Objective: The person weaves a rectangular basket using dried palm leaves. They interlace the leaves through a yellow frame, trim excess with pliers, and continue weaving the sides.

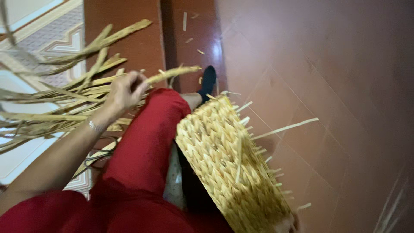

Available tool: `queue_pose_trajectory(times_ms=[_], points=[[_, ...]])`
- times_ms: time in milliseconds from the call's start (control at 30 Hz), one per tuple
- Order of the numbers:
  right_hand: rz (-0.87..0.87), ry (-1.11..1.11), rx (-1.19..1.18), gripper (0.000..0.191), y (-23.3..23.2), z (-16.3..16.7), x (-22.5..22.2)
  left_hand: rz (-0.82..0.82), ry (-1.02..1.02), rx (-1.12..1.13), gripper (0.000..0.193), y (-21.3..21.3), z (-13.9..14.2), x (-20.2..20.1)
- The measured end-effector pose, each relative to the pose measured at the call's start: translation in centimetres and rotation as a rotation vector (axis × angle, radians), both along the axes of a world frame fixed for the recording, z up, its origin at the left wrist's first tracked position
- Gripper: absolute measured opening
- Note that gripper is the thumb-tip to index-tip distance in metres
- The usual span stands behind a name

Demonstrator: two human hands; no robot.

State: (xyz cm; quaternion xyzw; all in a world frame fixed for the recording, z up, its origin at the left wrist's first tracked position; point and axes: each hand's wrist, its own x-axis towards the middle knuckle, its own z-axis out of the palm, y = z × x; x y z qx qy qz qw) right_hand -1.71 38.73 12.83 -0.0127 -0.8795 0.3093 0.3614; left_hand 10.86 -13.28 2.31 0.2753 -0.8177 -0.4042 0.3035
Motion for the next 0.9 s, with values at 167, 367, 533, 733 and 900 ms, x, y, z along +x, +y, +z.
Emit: queue_pose_trajectory(times_ms=[167, 367, 533, 733, 900], points=[[0.624, -0.377, -0.155, 0.026, -8.4, -0.7, 2.2, -0.233, 0.042, 0.153, 0.008, 7.1, 3.7, 0.1], [1.047, -0.594, -0.371, 0.021, -13.7, -4.0, 2.7, -0.099, 0.090, -0.467, 0.008, 6.3, 3.8, 3.3], [1.001, -0.744, -0.330, 0.022, -13.3, -5.1, 2.0, 0.293, -0.307, -0.695, 0.011, -3.6, 2.7, 7.1], [1.034, -0.778, -0.235, 0.022, -14.2, -6.1, 1.7, 0.262, -0.536, -0.782, 0.010, -5.6, -1.1, 6.0], [1.088, -0.748, -0.085, 0.019, -15.5, -5.4, 1.7, 0.186, -0.633, -0.662, 0.011, -5.2, -3.1, 2.2]])
